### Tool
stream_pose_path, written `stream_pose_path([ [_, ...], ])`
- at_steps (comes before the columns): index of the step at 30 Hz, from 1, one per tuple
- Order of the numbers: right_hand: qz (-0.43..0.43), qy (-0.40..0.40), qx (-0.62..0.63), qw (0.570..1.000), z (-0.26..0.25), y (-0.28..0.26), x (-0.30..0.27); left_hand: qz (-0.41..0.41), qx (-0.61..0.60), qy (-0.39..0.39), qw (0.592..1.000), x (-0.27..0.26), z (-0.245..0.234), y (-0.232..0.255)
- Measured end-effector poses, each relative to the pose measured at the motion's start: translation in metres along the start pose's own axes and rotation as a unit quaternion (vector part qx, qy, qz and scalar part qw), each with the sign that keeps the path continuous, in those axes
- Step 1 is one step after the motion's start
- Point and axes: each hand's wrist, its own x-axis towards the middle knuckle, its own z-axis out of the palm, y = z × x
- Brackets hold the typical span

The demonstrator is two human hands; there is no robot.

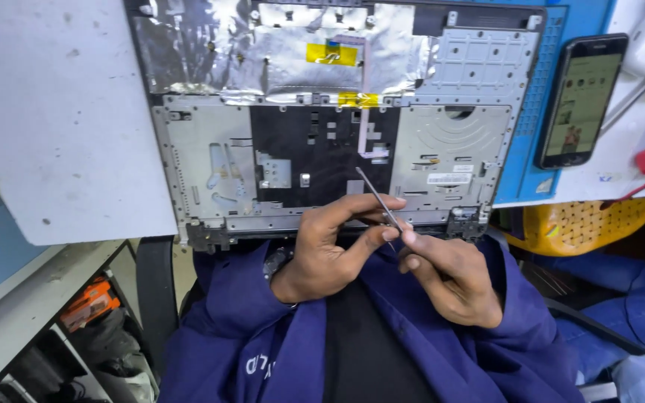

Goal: The person holds a disassembled laptop on their lap while using a smartphone to view reference images. They use a screwdriver to point at internal components and later peel back a piece of thermal shielding foil with their hands.

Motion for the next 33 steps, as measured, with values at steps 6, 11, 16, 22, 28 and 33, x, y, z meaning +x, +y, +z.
stream_pose_path([
  [6,0.042,-0.01,0.06,0.997,0.004,0.01,-0.015,0.004,0.01,0.039,0.999,-0.002,0.0,0.002],
  [11,0.025,0.001,0.047,0.999,0.006,0.011,-0.013,0.01,0.033,0.047,0.998,-0.002,-0.005,0.002],
  [16,-0.011,0.025,0.0,1.0,0.004,0.01,-0.01,0.019,0.079,0.03,0.996,-0.002,-0.004,0.0],
  [22,-0.01,0.024,0.018,0.999,0.005,-0.012,0.013,0.01,0.055,0.007,0.998,-0.003,-0.005,-0.003],
  [28,-0.005,0.018,0.048,0.999,0.001,0.0,0.0,-0.032,-0.047,-0.037,0.998,0.001,0.003,-0.003],
  [33,-0.018,-0.006,0.044,0.999,-0.005,0.002,0.001,-0.019,-0.052,-0.024,0.998,-0.001,-0.001,-0.008],
])
